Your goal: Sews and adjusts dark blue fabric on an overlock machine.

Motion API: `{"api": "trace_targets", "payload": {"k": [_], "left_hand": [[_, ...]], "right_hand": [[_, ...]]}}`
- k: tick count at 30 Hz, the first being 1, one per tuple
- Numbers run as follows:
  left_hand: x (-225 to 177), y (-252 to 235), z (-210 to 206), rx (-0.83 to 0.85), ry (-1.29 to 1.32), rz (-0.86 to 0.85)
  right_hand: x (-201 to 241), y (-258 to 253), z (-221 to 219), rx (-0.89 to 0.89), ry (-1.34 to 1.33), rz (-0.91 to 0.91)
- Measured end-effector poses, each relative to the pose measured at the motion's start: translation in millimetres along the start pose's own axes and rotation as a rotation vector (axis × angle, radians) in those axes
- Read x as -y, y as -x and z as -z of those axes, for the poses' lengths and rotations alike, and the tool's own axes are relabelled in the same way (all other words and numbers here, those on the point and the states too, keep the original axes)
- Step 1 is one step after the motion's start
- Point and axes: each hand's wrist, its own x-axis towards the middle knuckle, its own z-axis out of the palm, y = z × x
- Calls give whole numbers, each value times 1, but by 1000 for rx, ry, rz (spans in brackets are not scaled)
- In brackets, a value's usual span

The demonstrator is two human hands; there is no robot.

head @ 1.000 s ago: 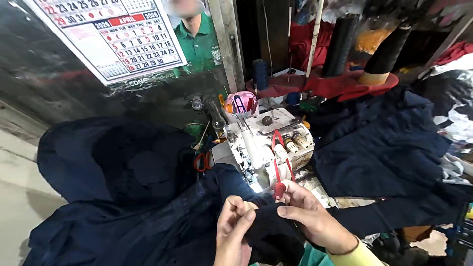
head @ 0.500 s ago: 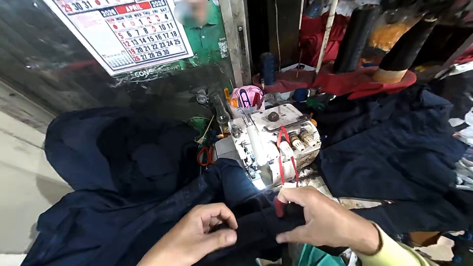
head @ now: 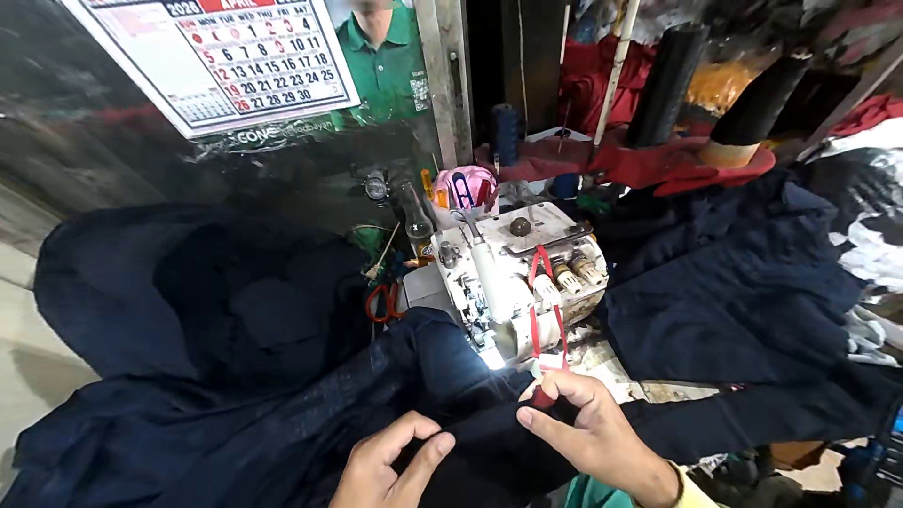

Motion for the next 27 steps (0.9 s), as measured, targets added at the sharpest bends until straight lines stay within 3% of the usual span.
{"api": "trace_targets", "payload": {"k": [3, 7, 10, 13, 15, 18, 21, 27], "left_hand": [[7, 4, 2, -23, -42, -72], [-1, 2, 2, -60, -292, 14], [-4, 2, 8, 17, -417, 22], [-11, 0, 22, 103, -344, -89], [-17, -6, 24, 157, -313, -73], [-8, -26, 33, 274, -385, -92], [-15, -51, 49, 145, -404, -283], [29, -98, 22, -100, -549, -353]], "right_hand": [[-2, 3, 1, -10, 85, 26], [15, 2, 4, -51, 100, -53], [37, 1, 11, 24, 182, -169], [27, 5, 23, 172, 301, -192], [19, 8, 24, 221, 328, -245], [12, 15, 16, 72, 305, -181], [16, 15, 1, -103, 309, -117], [-15, 9, -27, -100, 335, -182]]}}
